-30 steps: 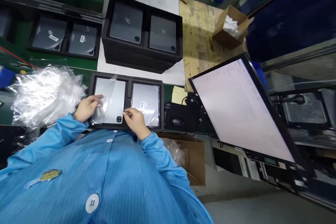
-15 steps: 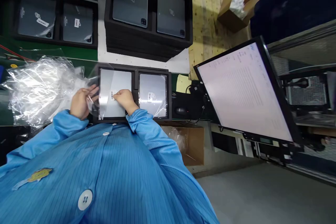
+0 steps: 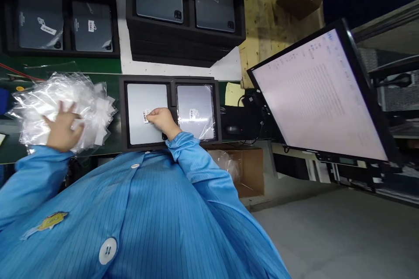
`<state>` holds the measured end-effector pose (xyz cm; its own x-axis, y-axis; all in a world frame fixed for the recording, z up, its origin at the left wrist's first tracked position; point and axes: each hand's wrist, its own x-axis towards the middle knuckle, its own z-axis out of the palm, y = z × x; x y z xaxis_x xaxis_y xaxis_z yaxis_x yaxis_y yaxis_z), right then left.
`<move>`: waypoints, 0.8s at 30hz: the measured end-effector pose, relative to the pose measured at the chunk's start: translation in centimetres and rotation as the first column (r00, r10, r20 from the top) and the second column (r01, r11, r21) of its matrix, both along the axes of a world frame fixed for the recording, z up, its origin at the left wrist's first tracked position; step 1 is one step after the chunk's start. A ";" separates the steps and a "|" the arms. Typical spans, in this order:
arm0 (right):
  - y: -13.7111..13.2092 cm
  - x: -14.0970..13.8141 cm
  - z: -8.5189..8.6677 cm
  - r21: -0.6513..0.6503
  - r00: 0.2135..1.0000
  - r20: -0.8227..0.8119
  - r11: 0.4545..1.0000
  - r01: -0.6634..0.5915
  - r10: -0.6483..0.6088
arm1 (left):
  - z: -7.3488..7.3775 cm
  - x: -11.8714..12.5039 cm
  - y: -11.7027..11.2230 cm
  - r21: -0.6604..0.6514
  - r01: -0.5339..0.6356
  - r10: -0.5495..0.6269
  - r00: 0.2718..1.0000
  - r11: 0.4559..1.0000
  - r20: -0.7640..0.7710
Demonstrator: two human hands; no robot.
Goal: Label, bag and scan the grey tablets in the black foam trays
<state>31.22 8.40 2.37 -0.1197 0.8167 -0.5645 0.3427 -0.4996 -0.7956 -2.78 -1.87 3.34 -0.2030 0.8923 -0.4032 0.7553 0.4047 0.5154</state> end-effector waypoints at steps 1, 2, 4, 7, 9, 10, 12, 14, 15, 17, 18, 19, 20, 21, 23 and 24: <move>-0.3 0.4 0.2 -0.006 0.999 -0.035 1.000 0.022 -0.022 | -1.2 0.9 0.1 -0.043 0.082 -0.085 0.994 0.996 -0.063; -0.7 0.9 0.4 -0.010 0.996 -0.070 0.999 0.047 -0.047 | -2.1 1.5 0.3 -0.094 0.151 -0.161 0.981 0.984 -0.106; -1.6 2.3 1.0 -0.005 0.988 -0.118 0.995 0.102 -0.102 | -2.8 2.4 0.6 -0.131 0.156 -0.173 0.976 0.979 -0.133; -3.2 4.7 1.8 0.040 0.974 -0.124 0.980 0.194 -0.188 | -1.7 4.9 1.9 0.145 0.054 -0.038 0.993 0.988 -0.112; -3.9 6.1 2.2 0.073 0.965 -0.097 0.965 0.253 -0.246 | -0.7 8.4 3.6 0.363 0.157 -0.150 0.988 0.919 -0.047; -4.1 6.6 2.4 0.087 0.959 -0.078 0.956 0.280 -0.274 | -0.4 10.7 4.6 0.412 0.268 -0.290 0.957 0.871 -0.009; -4.0 7.5 2.7 0.120 0.947 -0.033 0.939 0.322 -0.321 | -0.4 15.6 6.9 0.425 0.455 -0.526 0.848 0.783 0.061; -3.5 8.2 2.9 0.176 0.932 0.039 0.921 0.349 -0.361 | -0.7 19.9 8.9 0.434 0.557 -0.651 0.753 0.708 0.096; -3.2 8.4 3.1 0.213 0.921 0.091 0.911 0.354 -0.379 | -0.9 21.5 9.8 0.445 0.588 -0.691 0.715 0.675 0.104; -2.4 8.7 3.4 0.283 0.894 0.209 0.900 0.332 -0.396 | -0.9 23.3 11.3 0.476 0.634 -0.756 0.646 0.609 0.107; -2.1 8.6 3.6 0.304 0.887 0.265 0.906 0.295 -0.378 | -0.7 23.5 11.8 0.494 0.651 -0.782 0.614 0.577 0.105; -1.8 8.3 3.8 0.308 0.893 0.314 0.924 0.225 -0.322 | -0.4 23.3 12.3 0.511 0.663 -0.804 0.586 0.547 0.102; -1.5 7.8 3.9 0.296 0.905 0.353 0.946 0.134 -0.239 | -0.1 22.8 12.7 0.524 0.674 -0.823 0.559 0.521 0.099; -1.3 7.1 4.0 0.274 0.914 0.379 0.961 0.038 -0.144 | 0.3 22.0 12.9 0.542 0.680 -0.838 0.539 0.494 0.088; -0.9 5.1 4.1 0.232 0.919 0.395 0.966 -0.112 0.012 | 0.9 19.9 13.1 0.647 0.634 -0.841 0.540 0.423 0.021; -0.7 4.0 4.1 0.221 0.919 0.390 0.963 -0.151 0.055 | 1.2 18.8 13.1 0.723 0.581 -0.824 0.566 0.374 -0.029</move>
